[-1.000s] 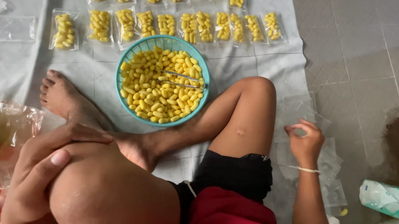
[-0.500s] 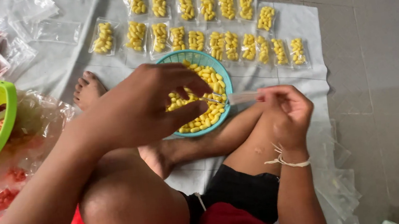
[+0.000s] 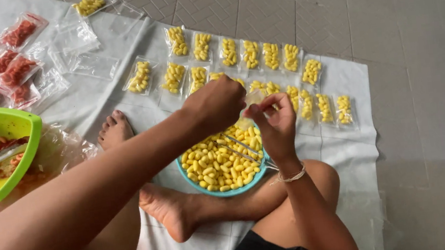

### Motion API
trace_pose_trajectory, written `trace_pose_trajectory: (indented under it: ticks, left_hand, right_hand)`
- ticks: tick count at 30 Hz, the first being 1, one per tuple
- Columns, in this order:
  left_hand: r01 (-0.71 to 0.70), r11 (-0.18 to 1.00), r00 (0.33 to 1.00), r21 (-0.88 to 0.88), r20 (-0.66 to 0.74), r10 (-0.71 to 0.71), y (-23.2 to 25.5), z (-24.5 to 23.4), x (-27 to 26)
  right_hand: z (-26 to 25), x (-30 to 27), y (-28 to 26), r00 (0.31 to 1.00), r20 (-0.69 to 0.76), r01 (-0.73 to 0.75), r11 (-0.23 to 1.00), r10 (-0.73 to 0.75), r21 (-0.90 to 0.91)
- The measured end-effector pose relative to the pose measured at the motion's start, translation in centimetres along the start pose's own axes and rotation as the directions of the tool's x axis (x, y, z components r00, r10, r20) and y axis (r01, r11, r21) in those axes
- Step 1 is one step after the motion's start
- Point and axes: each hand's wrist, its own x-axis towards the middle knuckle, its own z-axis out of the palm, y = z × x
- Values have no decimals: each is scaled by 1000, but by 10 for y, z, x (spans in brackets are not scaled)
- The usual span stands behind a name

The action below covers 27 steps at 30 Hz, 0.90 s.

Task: Packaging small yellow snacks into plastic bags using tongs

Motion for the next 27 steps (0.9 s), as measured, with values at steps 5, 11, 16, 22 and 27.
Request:
trace_pose_trajectory:
  ticks: [5,11,16,22,27]
  left_hand:
    - [20,985,998,-172,-47,-29,-21,36,-6]
    - [69,882,965,-465,-194,-178,-35,33,-13]
    - [123,804,947,-582,-172,-270,-36,30,-17]
    - [146,804,969,-577,-81,-234,-57,71,-19]
    - [192,818,964,-542,-51,-260,-63,87,-18]
  right_hand:
    - [1,23,44,980,134,-134,987,145,-87]
    - [12,43,26,949,267,-157,986,169,-64]
    - [4,37,46,911,362,-207,978,199,-15]
    - [-7,19,74,898,323,-336,939,299,65]
    - [-9,6,79,915,282,-319,946,290,63]
